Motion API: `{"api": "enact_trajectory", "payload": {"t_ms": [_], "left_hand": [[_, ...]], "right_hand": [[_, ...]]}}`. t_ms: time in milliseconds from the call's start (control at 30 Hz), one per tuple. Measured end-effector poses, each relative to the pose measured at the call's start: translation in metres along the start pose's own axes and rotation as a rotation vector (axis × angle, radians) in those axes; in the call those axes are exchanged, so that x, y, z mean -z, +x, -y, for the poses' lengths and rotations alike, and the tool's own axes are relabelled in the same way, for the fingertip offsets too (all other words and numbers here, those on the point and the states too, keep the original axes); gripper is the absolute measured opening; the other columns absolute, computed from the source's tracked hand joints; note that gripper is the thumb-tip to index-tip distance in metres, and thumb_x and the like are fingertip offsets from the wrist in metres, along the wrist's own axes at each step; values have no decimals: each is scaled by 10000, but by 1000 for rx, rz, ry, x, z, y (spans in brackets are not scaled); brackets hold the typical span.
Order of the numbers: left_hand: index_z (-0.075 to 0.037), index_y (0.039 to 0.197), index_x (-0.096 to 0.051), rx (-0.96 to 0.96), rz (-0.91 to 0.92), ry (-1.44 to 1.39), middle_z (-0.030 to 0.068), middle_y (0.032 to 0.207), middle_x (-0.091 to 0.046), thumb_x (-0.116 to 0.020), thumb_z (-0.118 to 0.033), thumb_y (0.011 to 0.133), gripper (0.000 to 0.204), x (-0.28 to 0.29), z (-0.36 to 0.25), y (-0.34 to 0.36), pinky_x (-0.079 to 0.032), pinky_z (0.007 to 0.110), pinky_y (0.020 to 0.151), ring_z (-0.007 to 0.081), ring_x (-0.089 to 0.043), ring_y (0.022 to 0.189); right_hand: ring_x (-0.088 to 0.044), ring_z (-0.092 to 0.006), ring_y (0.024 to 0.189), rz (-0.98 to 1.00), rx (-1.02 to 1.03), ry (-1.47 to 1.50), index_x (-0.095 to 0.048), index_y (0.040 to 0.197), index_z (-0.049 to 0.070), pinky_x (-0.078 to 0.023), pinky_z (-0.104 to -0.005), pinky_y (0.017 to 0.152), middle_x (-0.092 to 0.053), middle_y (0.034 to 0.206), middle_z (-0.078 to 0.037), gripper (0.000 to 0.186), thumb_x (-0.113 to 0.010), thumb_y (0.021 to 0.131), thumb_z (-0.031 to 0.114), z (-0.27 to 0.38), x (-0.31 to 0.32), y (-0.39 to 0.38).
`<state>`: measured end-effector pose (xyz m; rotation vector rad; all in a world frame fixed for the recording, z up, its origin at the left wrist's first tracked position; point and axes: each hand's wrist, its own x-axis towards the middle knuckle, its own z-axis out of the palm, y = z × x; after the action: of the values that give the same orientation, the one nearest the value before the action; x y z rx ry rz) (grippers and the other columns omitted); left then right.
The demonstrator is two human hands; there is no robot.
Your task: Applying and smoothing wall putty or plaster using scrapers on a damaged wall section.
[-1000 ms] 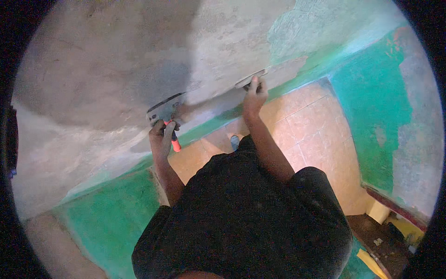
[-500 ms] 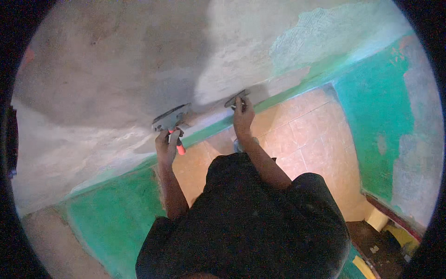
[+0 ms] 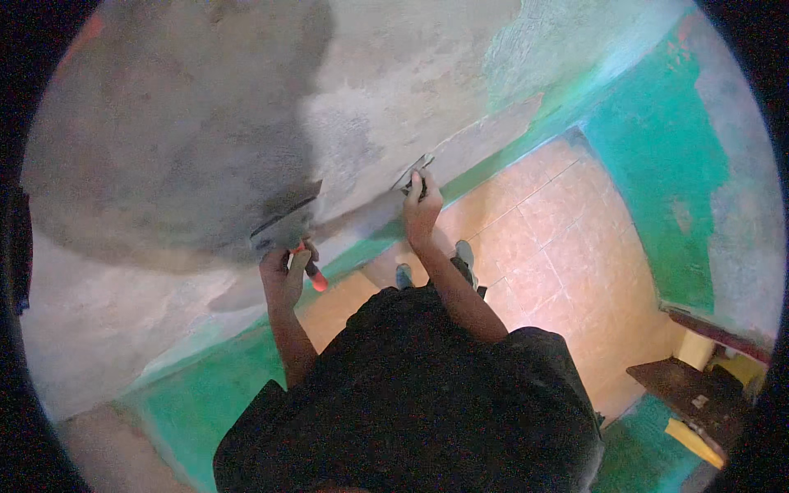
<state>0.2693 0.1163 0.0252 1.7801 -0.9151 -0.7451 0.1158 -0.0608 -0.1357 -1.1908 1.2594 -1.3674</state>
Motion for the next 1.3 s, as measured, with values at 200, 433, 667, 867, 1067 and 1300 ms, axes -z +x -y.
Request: {"api": "enact_trajectory", "payload": {"t_ms": [200, 433, 667, 867, 1067, 1300], "left_hand": [[-13, 964, -671, -4, 139, 238, 82, 849, -673, -673, -98, 836, 153, 41, 41, 7, -515, 308, 670, 155, -636, 739], [-14, 1026, -678, 2, 369, 178, 114, 963, -692, -671, -101, 847, 199, 46, 17, 8, -481, 297, 824, 180, -642, 897], [-8, 976, -685, -169, 455, 79, 121, 916, -679, -709, -77, 815, 176, 52, 18, 12, -482, 283, 734, 180, -628, 799], [-6, 951, -677, -320, 450, 32, 95, 860, -669, -730, -88, 803, 177, 51, 34, 16, -465, 262, 632, 148, -604, 707], [-2, 897, -656, -276, 475, 175, 48, 840, -668, -661, -50, 820, 91, 51, 19, 17, -470, 252, 679, 122, -612, 750], [-8, 1007, -669, -317, 511, 90, 125, 896, -678, -690, -92, 829, 198, 50, 28, 19, -487, 316, 725, 236, -636, 763]], "right_hand": [[-588, -140, 760, -149, 94, -31, -620, 1059, -52, -504, -275, 685, -640, 869, -102, 236, -526, 979, 148, -15, -17, -10], [-583, -121, 700, -207, 41, -90, -628, 1039, -51, -484, -268, 617, -639, 816, -100, 215, -542, 968, 132, 9, -34, -31], [-612, -131, 721, -273, 114, -242, -640, 1019, -57, -482, -279, 624, -656, 798, -128, 218, -562, 958, 137, 14, -33, -35], [-630, -238, 732, -277, 66, -276, -658, 1002, -41, -492, -341, 641, -664, 847, -190, 212, -566, 943, 141, 20, -32, -27], [-645, -238, 747, -254, 54, -171, -656, 989, -43, -509, -344, 649, -664, 838, -189, 231, -565, 942, 164, 18, -34, -34], [-676, -277, 761, -191, 14, -181, -661, 1024, -31, -533, -350, 661, -676, 894, -211, 226, -577, 926, 155, 20, -31, -36]]}}
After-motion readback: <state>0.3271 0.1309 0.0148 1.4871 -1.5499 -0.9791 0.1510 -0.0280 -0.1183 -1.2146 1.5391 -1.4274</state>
